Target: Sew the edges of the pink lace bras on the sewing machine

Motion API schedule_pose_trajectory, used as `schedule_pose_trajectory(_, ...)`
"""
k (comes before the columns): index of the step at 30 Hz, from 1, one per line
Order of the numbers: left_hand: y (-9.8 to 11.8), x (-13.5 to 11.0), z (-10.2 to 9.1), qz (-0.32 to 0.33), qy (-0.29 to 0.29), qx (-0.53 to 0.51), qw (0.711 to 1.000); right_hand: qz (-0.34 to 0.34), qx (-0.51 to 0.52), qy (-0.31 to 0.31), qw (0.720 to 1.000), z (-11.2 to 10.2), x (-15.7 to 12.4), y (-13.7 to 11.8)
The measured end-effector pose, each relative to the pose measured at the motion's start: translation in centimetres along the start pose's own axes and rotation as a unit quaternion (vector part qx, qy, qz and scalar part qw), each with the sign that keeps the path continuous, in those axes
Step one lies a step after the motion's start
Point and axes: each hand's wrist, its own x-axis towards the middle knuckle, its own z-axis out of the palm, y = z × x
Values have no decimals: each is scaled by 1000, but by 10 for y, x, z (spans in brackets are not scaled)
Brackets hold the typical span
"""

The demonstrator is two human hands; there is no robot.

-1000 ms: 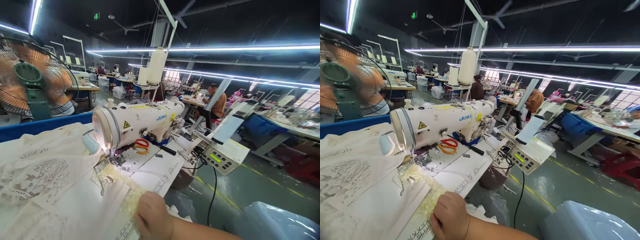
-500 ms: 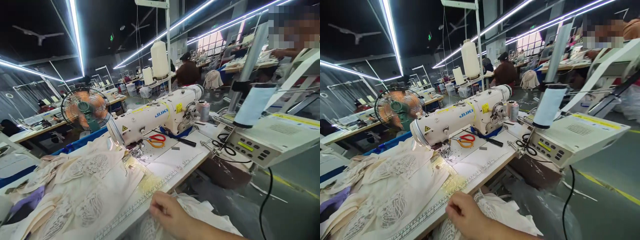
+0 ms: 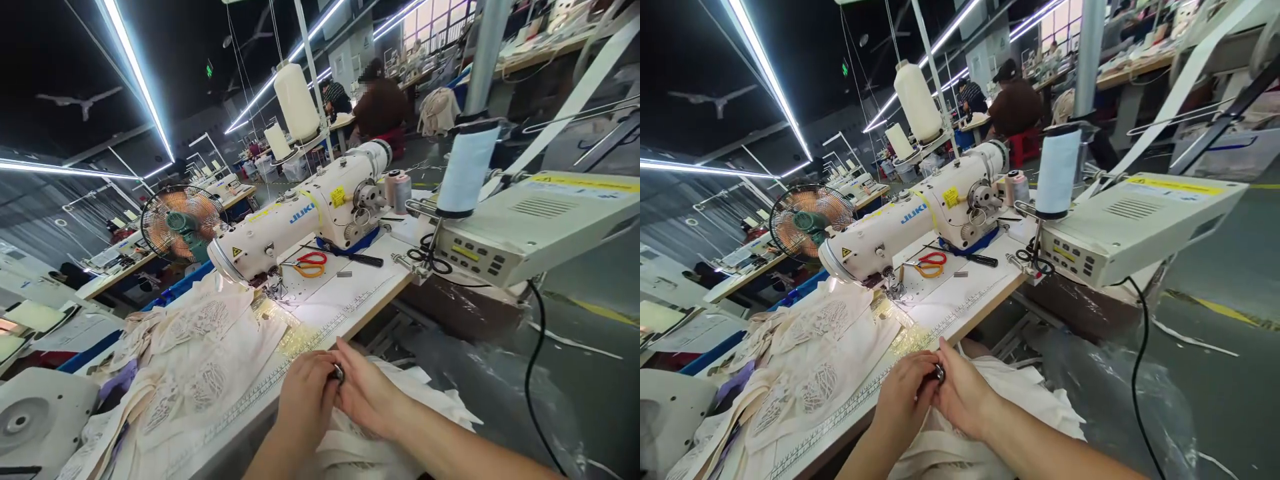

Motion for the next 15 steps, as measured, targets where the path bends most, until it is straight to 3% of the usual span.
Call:
schedule_pose_trajectory(3,3,14,-1,6,-47,18,999,16,48,8,999,-2,-4,-8)
schedule_pose_trajectory(7,-1,22,-3,-10,-56,17,998,21,91,10,996,1,-3,-18)
schedule_pose_trajectory(11,-9,28,-9,-87,-36,-35,995,20,112,14,993,-4,3,-25)
schedule_pose_trajectory(15,-18,32,-11,-181,-14,-172,968,19,109,16,994,-14,6,-28)
